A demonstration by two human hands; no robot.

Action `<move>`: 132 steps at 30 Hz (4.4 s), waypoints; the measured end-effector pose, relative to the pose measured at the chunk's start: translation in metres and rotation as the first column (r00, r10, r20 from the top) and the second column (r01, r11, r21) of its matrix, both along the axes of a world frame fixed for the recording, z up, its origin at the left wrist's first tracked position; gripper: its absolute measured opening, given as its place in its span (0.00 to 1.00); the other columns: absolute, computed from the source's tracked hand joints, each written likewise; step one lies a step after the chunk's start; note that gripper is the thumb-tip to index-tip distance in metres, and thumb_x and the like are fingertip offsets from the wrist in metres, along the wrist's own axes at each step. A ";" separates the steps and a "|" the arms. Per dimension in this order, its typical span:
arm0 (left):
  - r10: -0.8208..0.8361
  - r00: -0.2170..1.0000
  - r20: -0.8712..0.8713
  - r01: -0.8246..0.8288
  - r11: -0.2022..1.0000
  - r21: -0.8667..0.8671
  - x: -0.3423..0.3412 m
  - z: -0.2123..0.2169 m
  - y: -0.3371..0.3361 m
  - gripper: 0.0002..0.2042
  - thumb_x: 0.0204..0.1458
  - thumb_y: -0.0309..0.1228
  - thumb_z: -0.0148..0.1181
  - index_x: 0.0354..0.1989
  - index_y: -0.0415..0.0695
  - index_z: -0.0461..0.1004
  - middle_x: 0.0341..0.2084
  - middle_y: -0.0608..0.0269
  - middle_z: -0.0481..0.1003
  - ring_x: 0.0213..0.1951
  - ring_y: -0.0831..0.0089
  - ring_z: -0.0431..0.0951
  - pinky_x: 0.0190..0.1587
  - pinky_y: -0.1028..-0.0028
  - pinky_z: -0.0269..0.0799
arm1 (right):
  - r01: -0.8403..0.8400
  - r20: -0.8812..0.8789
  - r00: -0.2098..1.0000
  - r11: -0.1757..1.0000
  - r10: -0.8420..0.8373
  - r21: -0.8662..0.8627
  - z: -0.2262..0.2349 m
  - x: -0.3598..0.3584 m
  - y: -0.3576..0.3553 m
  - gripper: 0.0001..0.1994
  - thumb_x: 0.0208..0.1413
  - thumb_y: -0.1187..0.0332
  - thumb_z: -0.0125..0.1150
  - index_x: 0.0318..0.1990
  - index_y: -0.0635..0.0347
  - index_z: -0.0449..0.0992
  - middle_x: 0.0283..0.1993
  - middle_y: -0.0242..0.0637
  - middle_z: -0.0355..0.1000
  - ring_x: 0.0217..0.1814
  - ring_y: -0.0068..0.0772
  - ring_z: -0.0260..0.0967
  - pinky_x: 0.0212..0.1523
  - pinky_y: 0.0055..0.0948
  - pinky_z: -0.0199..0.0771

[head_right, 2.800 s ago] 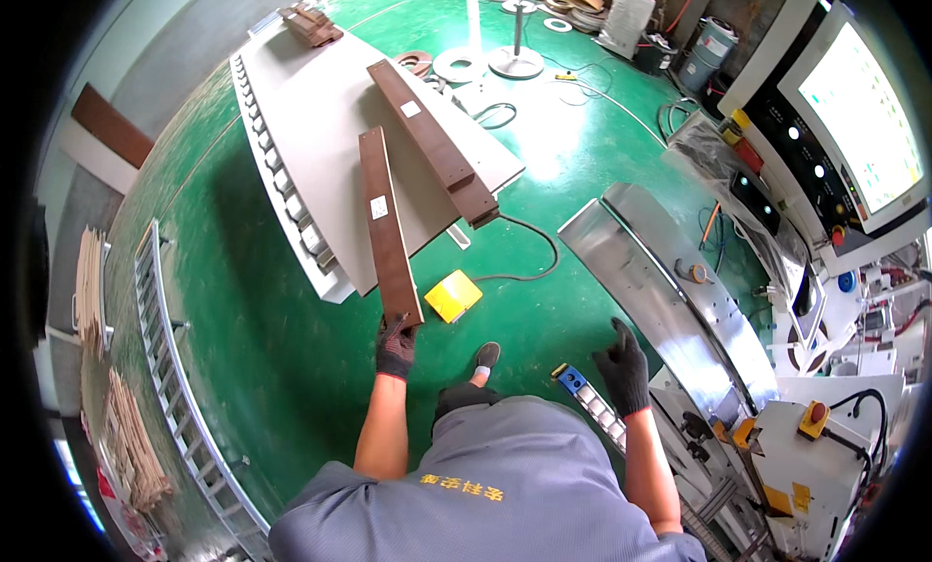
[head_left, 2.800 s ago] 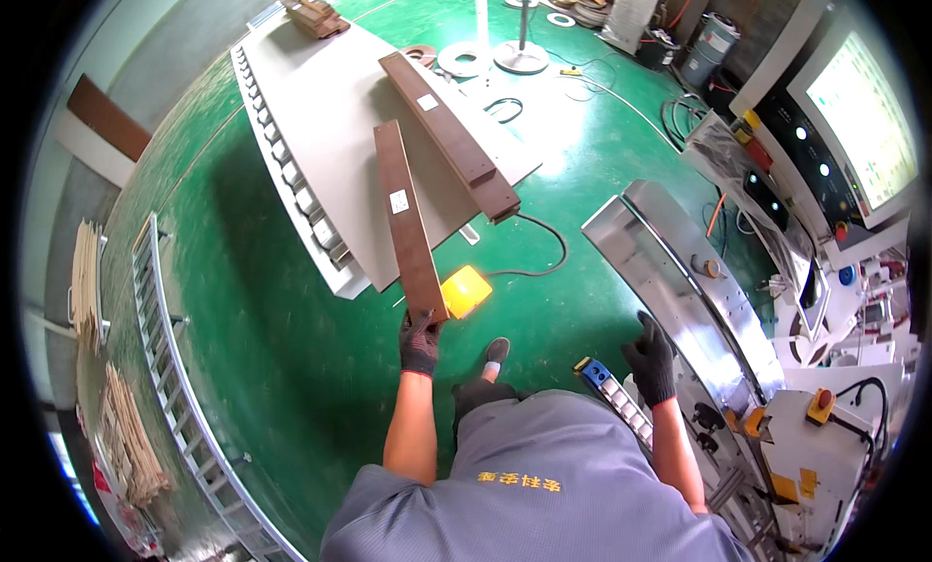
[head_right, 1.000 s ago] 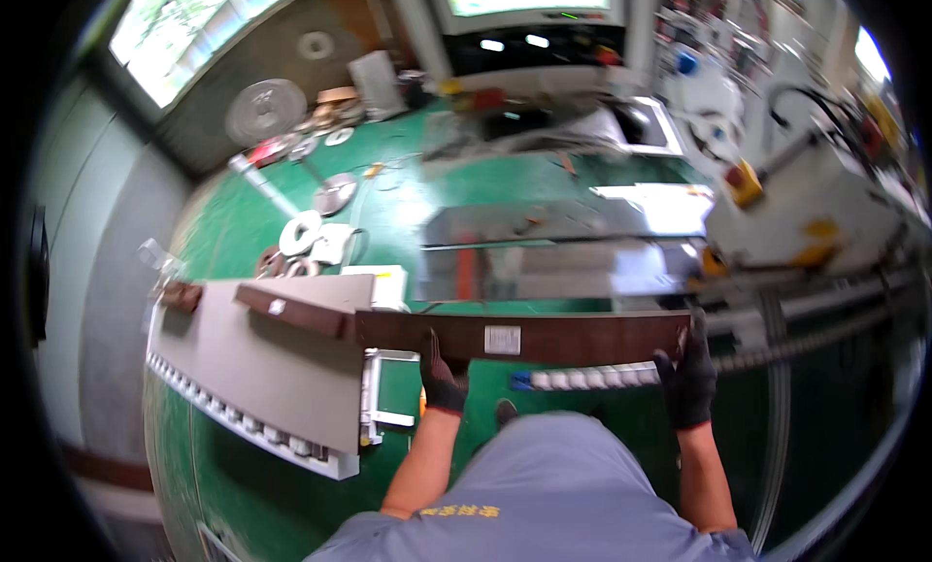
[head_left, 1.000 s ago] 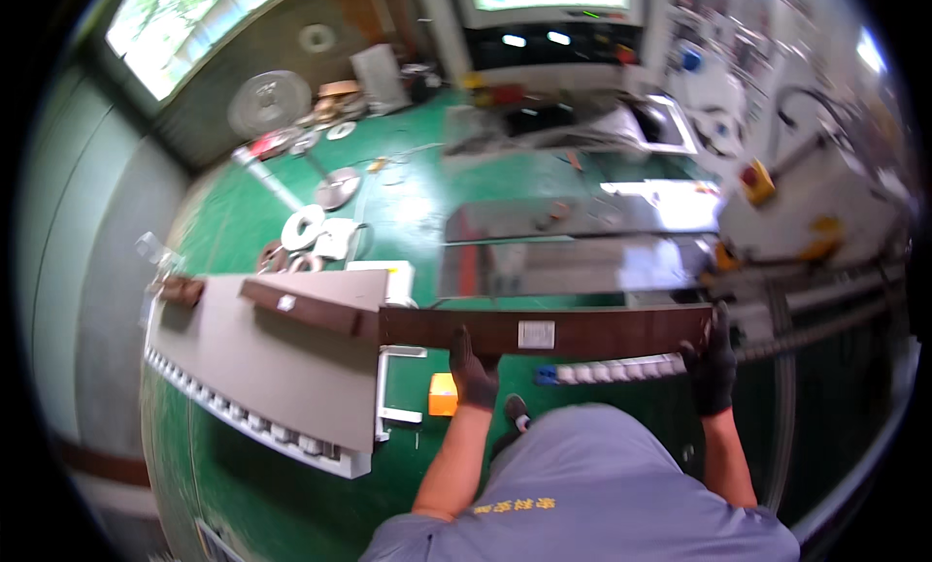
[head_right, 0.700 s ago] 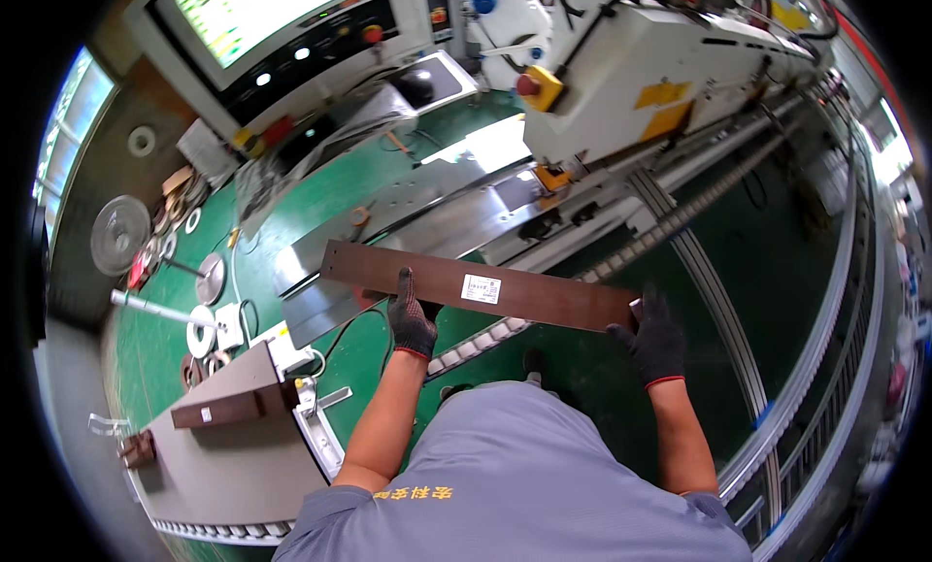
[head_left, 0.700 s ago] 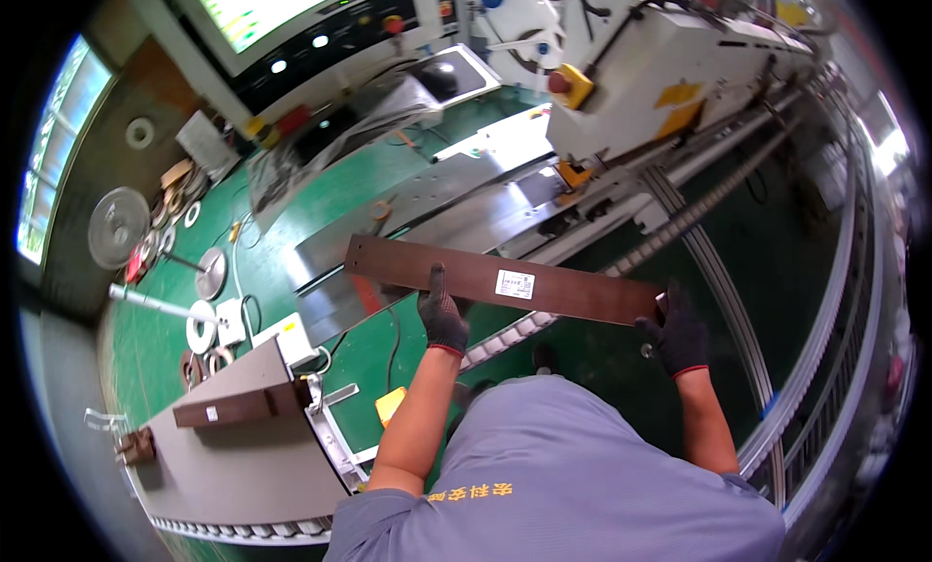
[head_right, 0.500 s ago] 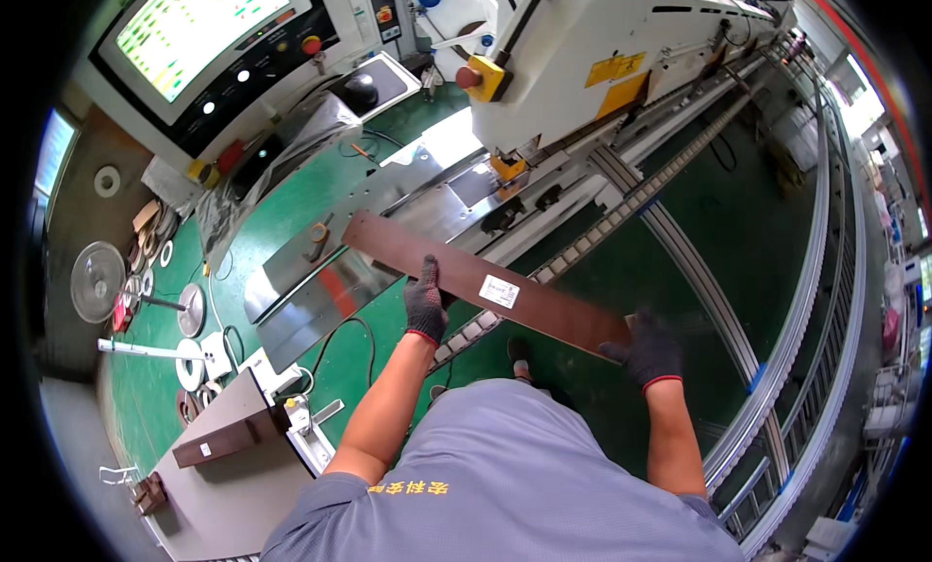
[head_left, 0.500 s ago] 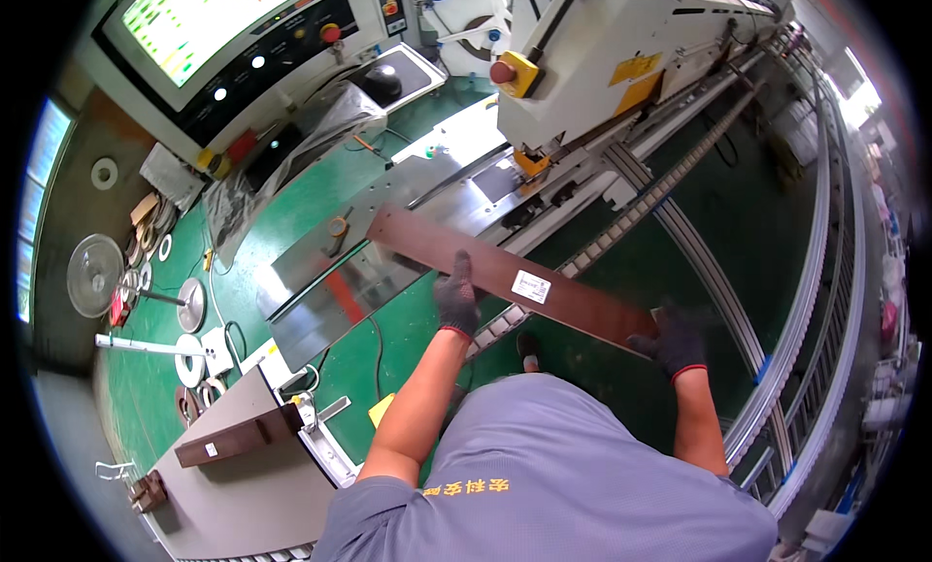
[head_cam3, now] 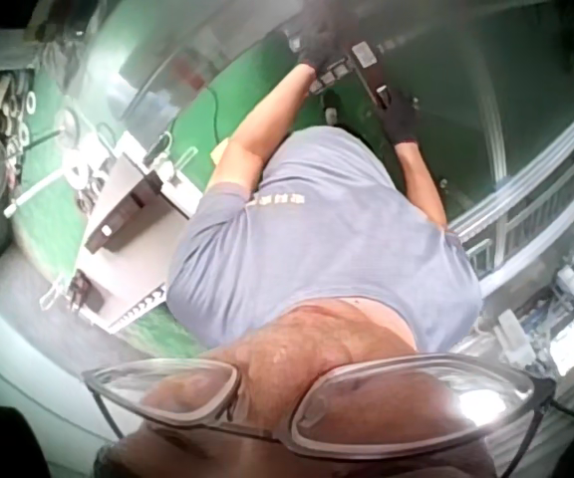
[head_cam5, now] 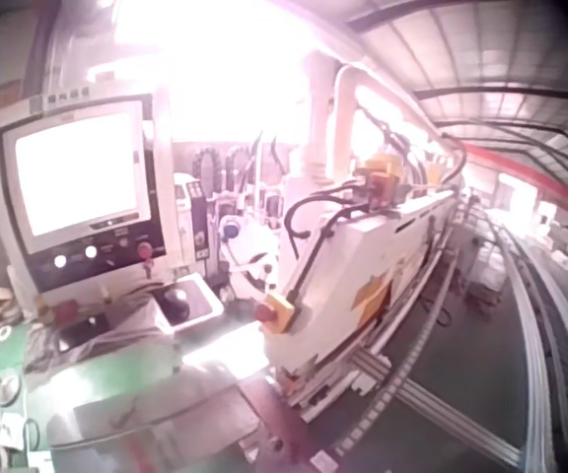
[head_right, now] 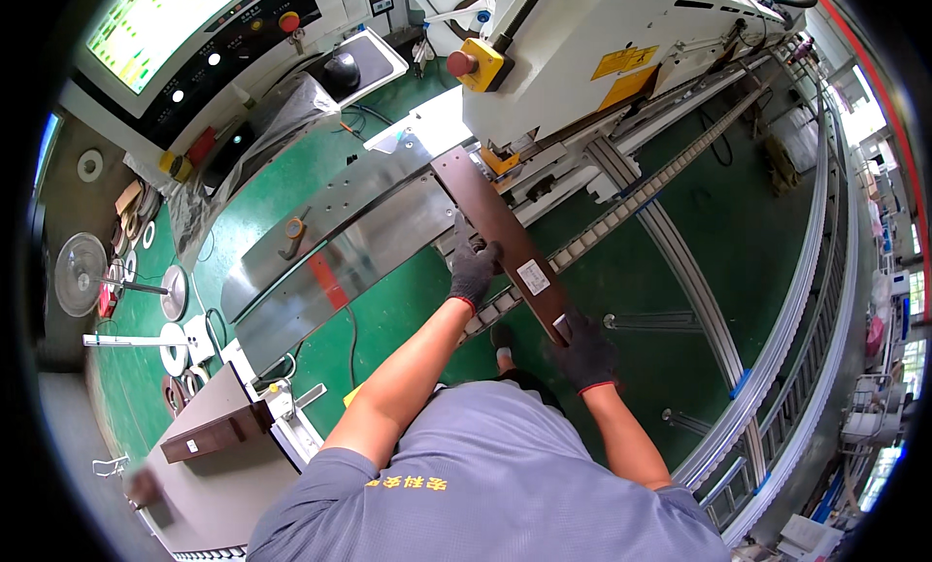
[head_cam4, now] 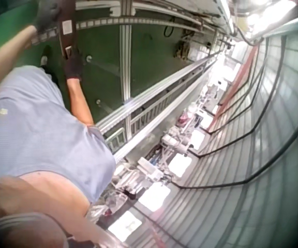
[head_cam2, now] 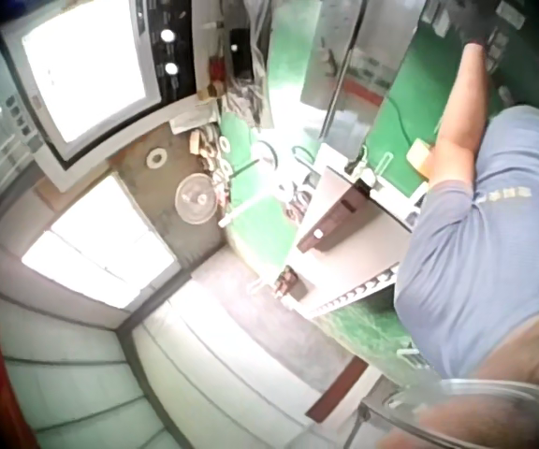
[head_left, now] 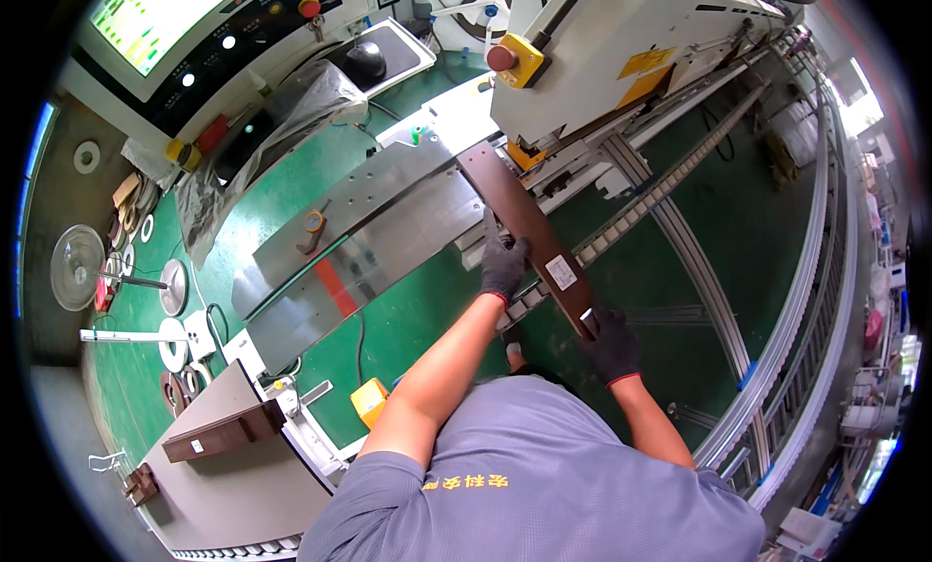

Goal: The person picks up dark wood-like boards from a table and feeds them one at a time into an edge-banding or processing machine.

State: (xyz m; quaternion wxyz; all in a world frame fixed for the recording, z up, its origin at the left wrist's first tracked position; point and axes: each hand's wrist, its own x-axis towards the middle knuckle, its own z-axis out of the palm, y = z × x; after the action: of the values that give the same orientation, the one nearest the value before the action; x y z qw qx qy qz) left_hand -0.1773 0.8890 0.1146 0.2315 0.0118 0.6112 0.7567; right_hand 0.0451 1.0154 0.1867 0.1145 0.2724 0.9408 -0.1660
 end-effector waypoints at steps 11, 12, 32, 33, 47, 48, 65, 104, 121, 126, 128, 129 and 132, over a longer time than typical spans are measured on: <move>-0.027 0.986 0.165 0.005 0.991 0.134 -0.015 -0.005 0.047 0.47 0.55 0.19 0.58 0.78 0.58 0.35 0.38 0.54 0.77 0.35 0.65 0.82 0.33 0.65 0.84 | -0.148 -0.086 0.985 0.989 0.147 -0.007 -0.012 -0.017 0.065 0.41 0.45 0.53 0.72 0.68 0.47 0.62 0.60 0.47 0.71 0.62 0.55 0.67 0.54 0.50 0.76; -0.032 0.984 0.173 0.007 0.990 0.141 -0.017 -0.009 0.056 0.47 0.55 0.19 0.58 0.78 0.59 0.35 0.37 0.55 0.77 0.34 0.65 0.82 0.33 0.64 0.84 | -0.131 -0.067 0.989 0.991 0.132 0.006 -0.014 -0.017 0.074 0.40 0.45 0.53 0.73 0.67 0.47 0.63 0.59 0.47 0.71 0.62 0.54 0.68 0.53 0.50 0.77; -0.305 0.792 -0.530 0.043 0.893 -0.449 -0.097 -0.013 0.178 0.30 0.54 0.29 0.64 0.67 0.46 0.65 0.42 0.45 0.81 0.44 0.60 0.83 0.47 0.65 0.79 | -0.173 -0.128 0.969 0.949 0.212 0.262 -0.036 -0.066 0.259 0.47 0.46 0.47 0.73 0.73 0.49 0.57 0.67 0.54 0.62 0.66 0.58 0.65 0.56 0.51 0.74; -0.219 0.663 -0.716 -0.085 0.928 -0.363 -0.095 -0.008 0.156 0.24 0.55 0.29 0.63 0.62 0.42 0.72 0.44 0.45 0.81 0.46 0.59 0.83 0.49 0.65 0.78 | -0.003 0.009 1.000 0.973 0.001 0.233 -0.033 -0.070 0.251 0.49 0.54 0.43 0.65 0.77 0.52 0.47 0.78 0.52 0.46 0.76 0.56 0.52 0.72 0.48 0.58; 0.803 -0.488 -0.342 -0.623 -0.595 -0.509 0.098 -0.060 -0.583 0.31 0.53 0.50 0.67 0.50 0.30 0.74 0.47 0.40 0.78 0.48 0.44 0.79 0.47 0.57 0.78 | -0.524 -0.443 0.799 0.831 0.406 -0.185 -0.006 -0.086 -0.019 0.34 0.50 0.78 0.64 0.68 0.63 0.64 0.58 0.49 0.68 0.60 0.45 0.69 0.63 0.36 0.68; 0.817 -0.518 -0.252 -0.644 -0.566 -0.514 0.144 -0.084 -0.640 0.29 0.53 0.49 0.67 0.48 0.31 0.76 0.45 0.41 0.79 0.46 0.46 0.80 0.45 0.58 0.79 | -0.604 -0.438 0.757 0.776 0.486 -0.182 0.008 -0.101 -0.042 0.34 0.50 0.78 0.65 0.68 0.62 0.64 0.58 0.49 0.68 0.60 0.45 0.69 0.63 0.36 0.68; 0.800 -0.485 0.353 -0.747 -0.589 0.307 0.287 -0.147 -0.485 0.14 0.56 0.32 0.67 0.48 0.40 0.77 0.43 0.61 0.78 0.41 0.70 0.78 0.39 0.73 0.77 | -0.913 -0.437 0.406 0.376 0.802 -0.158 -0.005 -0.171 -0.189 0.30 0.46 0.78 0.65 0.61 0.64 0.68 0.51 0.51 0.70 0.52 0.54 0.71 0.53 0.42 0.73; 0.191 0.015 -0.981 -0.949 -0.307 -0.074 0.295 0.250 -0.374 0.14 0.48 0.22 0.73 0.38 0.32 0.73 0.32 0.53 0.76 0.35 0.67 0.76 0.40 0.67 0.75 | -0.636 -0.834 -0.047 -0.660 0.550 -0.400 0.164 -0.077 -0.451 0.33 0.55 0.85 0.52 0.70 0.55 0.62 0.64 0.49 0.70 0.61 0.53 0.72 0.58 0.41 0.75; 0.121 0.000 -0.993 -0.949 -0.312 -0.038 0.286 0.252 -0.378 0.14 0.47 0.24 0.74 0.36 0.32 0.75 0.30 0.54 0.77 0.33 0.65 0.76 0.38 0.67 0.73 | -0.698 -0.861 -0.009 -0.620 0.509 -0.359 0.150 -0.075 -0.448 0.33 0.56 0.85 0.51 0.70 0.51 0.61 0.60 0.49 0.73 0.55 0.53 0.76 0.52 0.41 0.77; 0.168 -0.015 -0.986 -0.954 -0.298 -0.037 0.283 0.252 -0.373 0.10 0.45 0.24 0.74 0.31 0.33 0.77 0.27 0.55 0.77 0.30 0.62 0.75 0.37 0.66 0.71 | -0.709 -0.838 0.004 -0.590 0.546 -0.387 0.159 -0.074 -0.443 0.32 0.56 0.83 0.51 0.70 0.55 0.62 0.57 0.49 0.75 0.53 0.53 0.77 0.52 0.40 0.77; 0.151 0.006 -0.988 -0.959 -0.278 -0.048 0.283 0.248 -0.372 0.11 0.45 0.23 0.74 0.32 0.34 0.77 0.28 0.54 0.77 0.31 0.62 0.75 0.37 0.65 0.71 | -0.717 -0.832 -0.023 -0.589 0.555 -0.373 0.162 -0.076 -0.441 0.31 0.56 0.82 0.53 0.70 0.56 0.62 0.55 0.50 0.76 0.52 0.54 0.77 0.51 0.41 0.77; 0.145 0.019 -0.989 -0.963 -0.263 -0.057 0.283 0.247 -0.371 0.11 0.45 0.23 0.74 0.32 0.34 0.77 0.28 0.55 0.77 0.32 0.61 0.75 0.37 0.65 0.71 | -0.716 -0.817 -0.045 -0.589 0.574 -0.374 0.167 -0.080 -0.442 0.31 0.56 0.80 0.54 0.70 0.56 0.62 0.54 0.50 0.76 0.51 0.54 0.77 0.51 0.41 0.77; 0.123 0.074 -0.990 -0.968 -0.231 -0.102 0.283 0.239 -0.374 0.13 0.45 0.27 0.74 0.34 0.34 0.76 0.30 0.55 0.77 0.34 0.61 0.75 0.39 0.63 0.71 | -0.755 -0.823 -0.060 -0.565 0.564 -0.332 0.171 -0.084 -0.438 0.32 0.55 0.74 0.61 0.70 0.54 0.63 0.50 0.49 0.77 0.47 0.54 0.77 0.48 0.42 0.78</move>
State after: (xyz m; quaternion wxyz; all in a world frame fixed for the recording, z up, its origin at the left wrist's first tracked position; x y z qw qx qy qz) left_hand 0.1053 0.5155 0.3535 -0.5407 -0.1728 0.8079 0.1582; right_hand -0.0389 0.5778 0.3576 0.2238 -0.6289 0.5522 -0.4994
